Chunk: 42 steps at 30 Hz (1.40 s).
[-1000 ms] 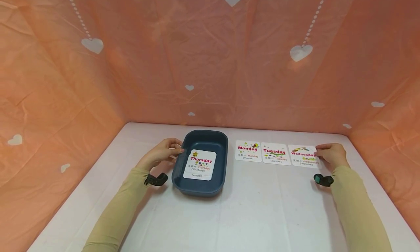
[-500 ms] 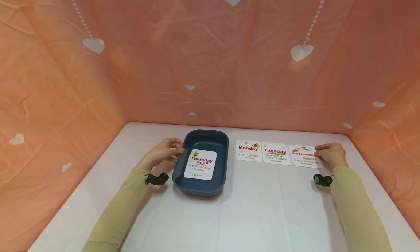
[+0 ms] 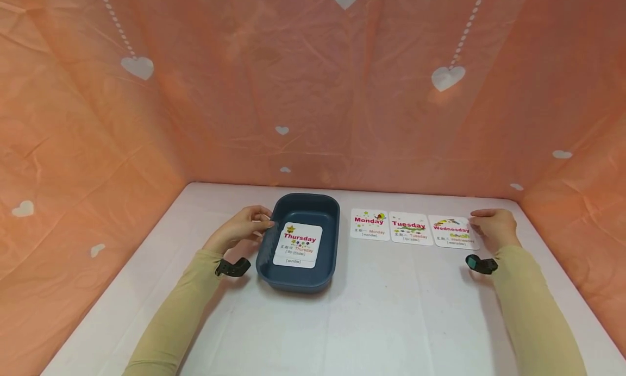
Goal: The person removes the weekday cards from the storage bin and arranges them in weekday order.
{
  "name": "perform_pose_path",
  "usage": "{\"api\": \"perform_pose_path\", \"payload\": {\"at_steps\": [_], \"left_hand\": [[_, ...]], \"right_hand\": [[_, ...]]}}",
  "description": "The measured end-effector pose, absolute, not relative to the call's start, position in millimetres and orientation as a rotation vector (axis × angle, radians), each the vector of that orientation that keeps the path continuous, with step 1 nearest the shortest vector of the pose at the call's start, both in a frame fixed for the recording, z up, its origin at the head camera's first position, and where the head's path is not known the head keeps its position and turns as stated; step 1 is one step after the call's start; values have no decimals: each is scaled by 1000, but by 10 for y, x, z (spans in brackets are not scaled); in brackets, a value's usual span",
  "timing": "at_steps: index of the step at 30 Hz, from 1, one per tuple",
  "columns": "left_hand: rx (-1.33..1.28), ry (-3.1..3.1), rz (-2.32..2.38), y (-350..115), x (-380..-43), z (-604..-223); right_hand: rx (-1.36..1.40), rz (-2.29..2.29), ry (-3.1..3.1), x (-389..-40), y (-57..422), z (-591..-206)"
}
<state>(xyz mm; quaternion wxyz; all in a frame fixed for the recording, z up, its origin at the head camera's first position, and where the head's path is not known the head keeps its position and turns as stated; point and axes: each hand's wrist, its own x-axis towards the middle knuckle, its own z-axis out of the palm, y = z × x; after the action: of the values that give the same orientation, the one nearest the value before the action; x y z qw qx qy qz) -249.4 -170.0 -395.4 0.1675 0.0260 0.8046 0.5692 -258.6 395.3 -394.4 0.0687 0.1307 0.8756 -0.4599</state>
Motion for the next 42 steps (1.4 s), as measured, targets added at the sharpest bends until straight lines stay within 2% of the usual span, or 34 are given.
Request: {"api": "perform_pose_path", "payload": {"at_steps": [6, 17, 31, 42], "left_hand": [[82, 2294, 1628, -1693, -2494, -3947], [87, 2302, 1610, -1679, -2508, -3957], [96, 2290, 1626, -1670, -2491, -3946], [83, 2273, 1634, -1648, -2492, -3937]], "right_hand": [[209, -1458, 2697, -2611, 3840, -3821], [78, -1496, 2708, -2708, 3507, -3638], [-50, -1598, 2614, -2744, 2896, -3398], [-323, -1745, 2470, -2752, 2320, -3240]]}}
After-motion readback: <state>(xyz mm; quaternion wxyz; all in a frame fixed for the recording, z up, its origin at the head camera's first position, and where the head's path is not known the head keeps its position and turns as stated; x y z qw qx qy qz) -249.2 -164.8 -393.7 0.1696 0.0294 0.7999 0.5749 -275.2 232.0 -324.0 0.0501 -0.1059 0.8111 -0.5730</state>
